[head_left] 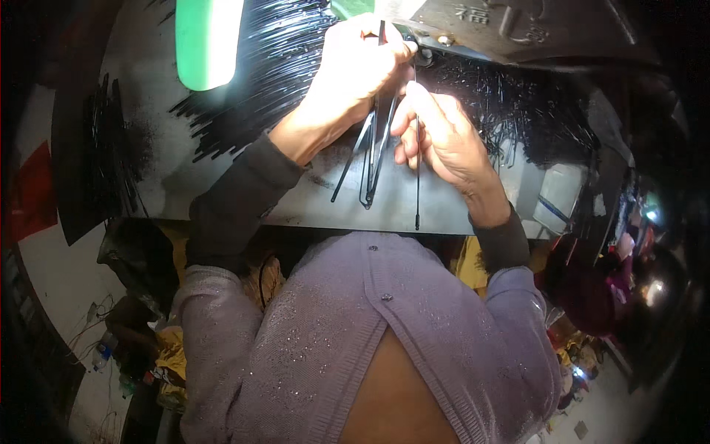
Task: The person manually feeds black rods into a machine fixture by hand for assembly.
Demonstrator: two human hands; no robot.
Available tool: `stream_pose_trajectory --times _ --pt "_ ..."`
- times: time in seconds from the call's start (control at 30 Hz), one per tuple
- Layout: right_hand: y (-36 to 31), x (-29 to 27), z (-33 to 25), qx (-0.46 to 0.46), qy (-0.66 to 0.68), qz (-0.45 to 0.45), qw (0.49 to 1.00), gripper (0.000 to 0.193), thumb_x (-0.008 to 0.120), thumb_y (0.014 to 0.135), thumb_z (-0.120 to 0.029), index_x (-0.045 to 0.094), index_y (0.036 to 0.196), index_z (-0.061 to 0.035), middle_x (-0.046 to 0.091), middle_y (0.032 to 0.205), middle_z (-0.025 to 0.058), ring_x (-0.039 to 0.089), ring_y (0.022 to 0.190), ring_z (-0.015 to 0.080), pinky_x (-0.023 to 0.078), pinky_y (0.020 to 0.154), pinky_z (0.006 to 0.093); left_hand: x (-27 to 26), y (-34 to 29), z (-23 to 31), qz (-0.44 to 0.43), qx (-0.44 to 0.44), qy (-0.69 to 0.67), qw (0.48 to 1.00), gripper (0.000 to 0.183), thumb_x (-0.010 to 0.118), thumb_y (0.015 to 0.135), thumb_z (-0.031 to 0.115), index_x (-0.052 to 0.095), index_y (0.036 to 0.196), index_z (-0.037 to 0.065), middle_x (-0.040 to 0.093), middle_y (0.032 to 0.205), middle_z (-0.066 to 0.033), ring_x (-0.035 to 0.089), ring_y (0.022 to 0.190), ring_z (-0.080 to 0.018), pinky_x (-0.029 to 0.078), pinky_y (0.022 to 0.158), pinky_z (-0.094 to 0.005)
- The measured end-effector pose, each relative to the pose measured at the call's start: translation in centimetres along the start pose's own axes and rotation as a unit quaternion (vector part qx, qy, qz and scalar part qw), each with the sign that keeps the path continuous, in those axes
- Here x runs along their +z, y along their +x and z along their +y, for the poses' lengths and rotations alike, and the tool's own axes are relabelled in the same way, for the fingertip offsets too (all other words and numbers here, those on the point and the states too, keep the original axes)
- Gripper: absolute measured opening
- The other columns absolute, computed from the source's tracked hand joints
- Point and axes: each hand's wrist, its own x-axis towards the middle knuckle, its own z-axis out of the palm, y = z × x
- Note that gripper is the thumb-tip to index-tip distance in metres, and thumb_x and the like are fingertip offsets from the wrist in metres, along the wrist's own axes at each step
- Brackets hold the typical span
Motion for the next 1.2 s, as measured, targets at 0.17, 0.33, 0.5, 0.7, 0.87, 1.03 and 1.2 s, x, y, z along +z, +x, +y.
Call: stream_pose_trajectory --times 0.17,0.33,0.5,0.7,0.87,1.03,1.2 --pt "0.6 -0.9 0.0 -0.102 -0.144 0.091 0.980 0.036 0.049 0.094 -0.026 0.061 0.075 0.0019 0.059 0.056 0.0072 0.059 0.048 0.0128 0.045 0.043 0.0241 -0.3 -0.2 0.4 -0.015 0.003 0.017 1.000 0.005 0.062 0.082 0.007 0.061 0.083 0.002 0.061 0.074 -0.0065 0.060 0.065 -0.0153 0.049 0.060 -0.0254" --pt "2.4 -5.6 -0.3 -0.370 -0.575 0.318 0.656 0.015 0.069 0.077 -0.019 0.069 0.089 -0.0104 0.066 0.081 0.0100 0.064 0.069 0.0286 0.051 0.062 0.0348 -2.6 -1.8 5.2 -0.033 0.079 0.155 0.984 0.013 0.058 0.088 0.014 0.062 0.092 0.002 0.064 0.082 -0.0083 0.063 0.075 -0.0140 0.050 0.069 -0.0267" --pt "3.5 -6.1 -0.2 -0.390 -0.638 0.277 0.604 0.014 0.070 0.076 -0.015 0.069 0.087 -0.0068 0.067 0.084 0.0115 0.064 0.073 0.0294 0.050 0.066 0.0346 -12.3 -6.1 11.5 0.238 0.088 0.610 0.751 0.012 0.065 0.077 0.002 0.061 0.088 0.001 0.062 0.078 -0.0103 0.062 0.075 -0.0232 0.049 0.065 -0.0325" --pt "2.2 -5.9 -0.2 -0.390 -0.597 0.278 0.644 0.011 0.070 0.076 -0.013 0.067 0.086 -0.0081 0.065 0.080 0.0081 0.062 0.068 0.0245 0.049 0.062 0.0315 -3.9 -10.9 7.5 0.098 0.112 0.625 0.766 0.019 0.070 0.073 0.009 0.062 0.090 0.007 0.061 0.083 -0.0085 0.056 0.078 -0.0259 0.042 0.074 -0.0410" --pt "0.8 -4.9 0.2 -0.427 -0.528 0.247 0.692 0.011 0.070 0.075 -0.006 0.066 0.086 -0.0059 0.064 0.080 0.0071 0.064 0.067 0.0223 0.050 0.059 0.0291 -2.0 -11.5 1.6 0.027 0.209 0.727 0.653 0.012 0.069 0.073 0.012 0.062 0.081 0.007 0.048 0.070 -0.0001 0.045 0.070 -0.0184 0.032 0.067 -0.0349" --pt "-1.2 -2.2 0.8 -0.395 -0.534 0.173 0.727 0.014 0.066 0.078 -0.001 0.066 0.091 -0.0018 0.063 0.079 0.0095 0.063 0.063 0.0181 0.050 0.054 0.0270 -2.4 -11.1 -0.5 0.042 0.262 0.761 0.591 0.004 0.062 0.075 0.009 0.061 0.079 0.008 0.044 0.070 -0.0013 0.043 0.070 -0.0190 0.031 0.068 -0.0358" --pt "-2.0 -0.4 1.5 -0.351 -0.470 0.126 0.800 0.017 0.063 0.079 0.001 0.065 0.096 0.0009 0.060 0.076 0.0100 0.058 0.060 0.0159 0.045 0.052 0.0264 -1.5 -11.4 0.4 0.047 0.255 0.735 0.627 0.007 0.057 0.073 0.003 0.060 0.077 0.007 0.042 0.069 -0.0021 0.042 0.069 -0.0198 0.031 0.069 -0.0368"
